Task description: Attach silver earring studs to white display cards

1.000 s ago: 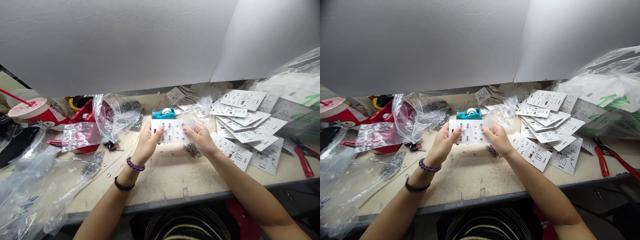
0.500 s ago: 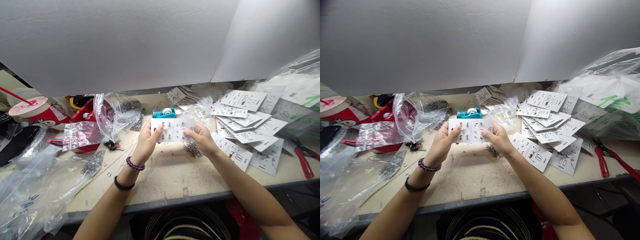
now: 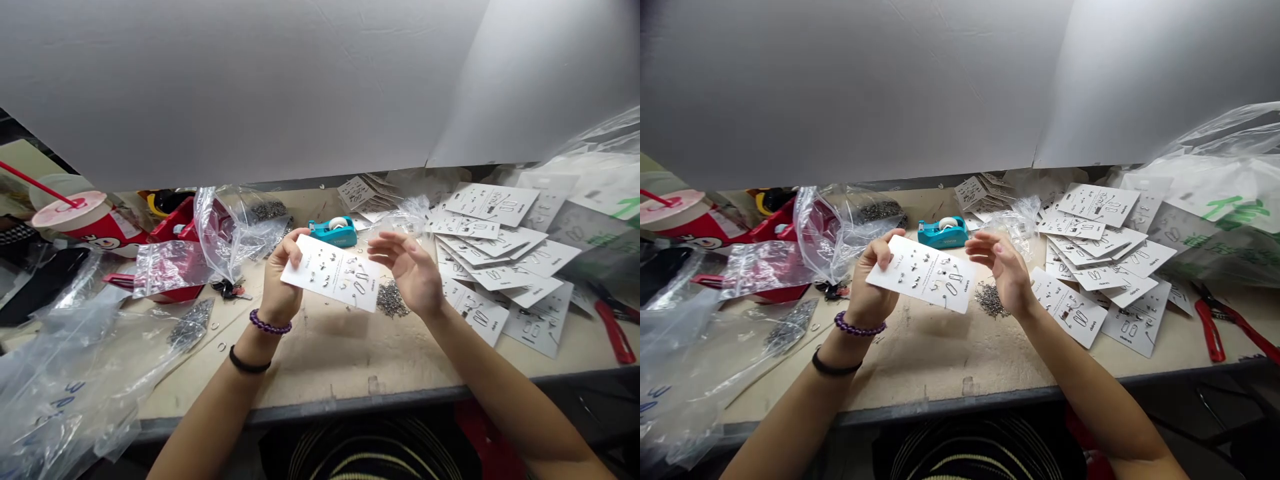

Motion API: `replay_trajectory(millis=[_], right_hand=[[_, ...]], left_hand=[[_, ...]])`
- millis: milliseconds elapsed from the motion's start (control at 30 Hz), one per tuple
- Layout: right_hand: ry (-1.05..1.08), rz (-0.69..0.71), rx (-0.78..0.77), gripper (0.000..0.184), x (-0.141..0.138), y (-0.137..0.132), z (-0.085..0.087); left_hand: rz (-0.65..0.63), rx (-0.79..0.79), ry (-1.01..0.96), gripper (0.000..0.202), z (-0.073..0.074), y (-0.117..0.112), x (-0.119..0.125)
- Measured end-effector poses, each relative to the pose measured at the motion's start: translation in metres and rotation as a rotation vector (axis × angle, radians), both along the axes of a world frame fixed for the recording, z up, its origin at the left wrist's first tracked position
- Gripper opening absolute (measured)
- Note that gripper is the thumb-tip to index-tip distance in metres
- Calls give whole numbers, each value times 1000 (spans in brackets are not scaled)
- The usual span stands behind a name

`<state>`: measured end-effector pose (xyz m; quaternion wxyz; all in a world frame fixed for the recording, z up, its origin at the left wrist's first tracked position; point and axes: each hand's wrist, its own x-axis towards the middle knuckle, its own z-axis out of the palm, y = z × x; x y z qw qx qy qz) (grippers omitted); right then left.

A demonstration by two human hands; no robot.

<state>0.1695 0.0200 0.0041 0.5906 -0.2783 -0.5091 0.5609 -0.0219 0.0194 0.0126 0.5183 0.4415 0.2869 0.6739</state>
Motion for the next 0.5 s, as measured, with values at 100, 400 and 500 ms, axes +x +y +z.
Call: replay_trajectory(millis=[100,400,500], right_hand=[[-109,47,-130,25,-2,0,1],[-254,398,-250,16,4,0,1],[-215,371,-278,18,1,-1,0]], left_hand=[[-26,114,133,37,-2,-2,-2],[104,142,409,24,3,-4,-8],[157,-69,286,15,4,-1,-5]])
